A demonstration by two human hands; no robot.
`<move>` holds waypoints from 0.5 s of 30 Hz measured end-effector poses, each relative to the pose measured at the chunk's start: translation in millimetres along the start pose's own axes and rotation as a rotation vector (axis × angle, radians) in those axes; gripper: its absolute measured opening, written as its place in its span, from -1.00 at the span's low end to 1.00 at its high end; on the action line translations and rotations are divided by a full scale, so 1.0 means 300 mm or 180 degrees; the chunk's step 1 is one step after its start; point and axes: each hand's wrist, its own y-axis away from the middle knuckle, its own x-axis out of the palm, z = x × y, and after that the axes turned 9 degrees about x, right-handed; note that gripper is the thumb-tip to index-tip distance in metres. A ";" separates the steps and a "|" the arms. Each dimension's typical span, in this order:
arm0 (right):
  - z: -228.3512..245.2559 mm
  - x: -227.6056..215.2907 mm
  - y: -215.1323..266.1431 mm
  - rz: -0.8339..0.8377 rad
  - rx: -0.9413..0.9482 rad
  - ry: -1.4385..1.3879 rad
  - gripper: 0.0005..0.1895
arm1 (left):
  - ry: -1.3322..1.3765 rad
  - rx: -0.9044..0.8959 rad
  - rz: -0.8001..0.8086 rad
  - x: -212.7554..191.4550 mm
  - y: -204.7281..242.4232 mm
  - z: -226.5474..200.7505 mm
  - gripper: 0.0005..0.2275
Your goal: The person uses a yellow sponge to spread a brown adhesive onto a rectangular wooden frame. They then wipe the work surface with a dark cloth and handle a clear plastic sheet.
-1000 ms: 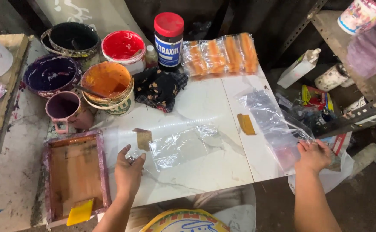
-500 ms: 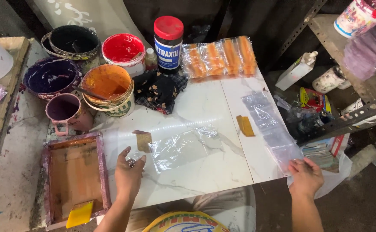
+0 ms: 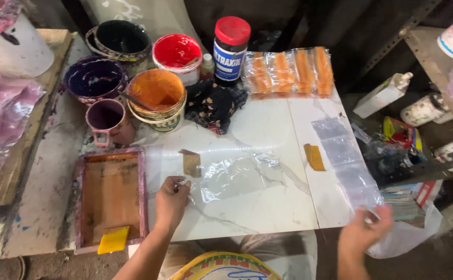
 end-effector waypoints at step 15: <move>0.457 0.409 0.521 0.4934 0.3437 -0.3742 -0.02 | 0.2318 -0.0414 0.0857 0.061 0.081 0.059 -0.81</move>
